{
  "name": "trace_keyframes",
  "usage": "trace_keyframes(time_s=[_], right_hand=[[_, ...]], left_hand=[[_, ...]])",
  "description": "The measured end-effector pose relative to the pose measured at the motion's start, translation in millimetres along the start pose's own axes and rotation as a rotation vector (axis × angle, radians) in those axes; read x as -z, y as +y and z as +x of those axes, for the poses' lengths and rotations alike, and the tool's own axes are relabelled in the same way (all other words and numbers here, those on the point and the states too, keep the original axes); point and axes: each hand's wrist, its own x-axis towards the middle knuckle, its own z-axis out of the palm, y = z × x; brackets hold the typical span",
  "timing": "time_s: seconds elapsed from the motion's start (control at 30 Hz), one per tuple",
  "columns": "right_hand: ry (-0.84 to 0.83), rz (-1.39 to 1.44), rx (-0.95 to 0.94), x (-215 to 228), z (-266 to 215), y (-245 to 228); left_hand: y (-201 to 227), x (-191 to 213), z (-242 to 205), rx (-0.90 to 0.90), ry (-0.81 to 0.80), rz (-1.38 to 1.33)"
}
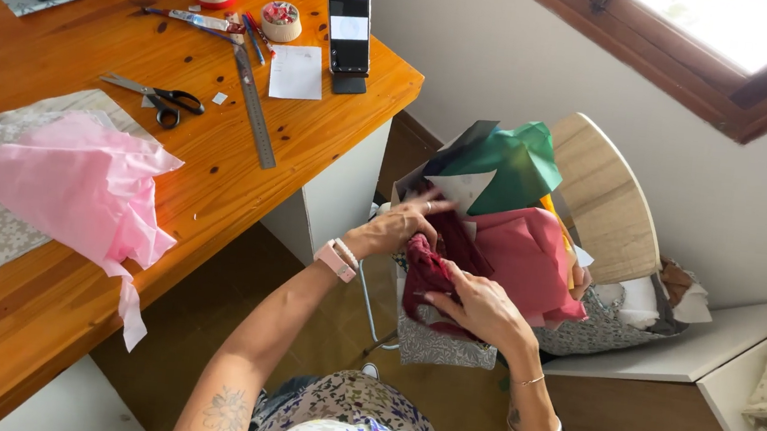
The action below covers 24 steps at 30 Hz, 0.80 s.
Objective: The person is sorting through various fabric scraps on a wooden table and organizing them into a container.
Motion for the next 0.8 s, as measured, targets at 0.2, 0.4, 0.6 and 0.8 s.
trace_keyframes(time_s=[0.2, 0.4, 0.6, 0.8], right_hand=[[0.134, -0.257, -0.015, -65.7, 1.8, 36.8], [0.674, -0.415, 0.077, -42.6, -1.2, 56.0], [0.599, -0.094, -0.519, -14.7, -11.8, 119.3], [1.368, 0.502, -0.041, 77.1, -11.3, -19.4]], left_hand=[[-51.5, -18.0, 24.1, 0.102, 0.105, 0.343], [11.3, 38.1, 39.0, -0.179, 0.243, 0.626], [119.9, 119.1, 57.6, -0.484, 0.472, 0.095], [136.4, 146.1, 1.7, -0.047, 0.767, -0.6]])
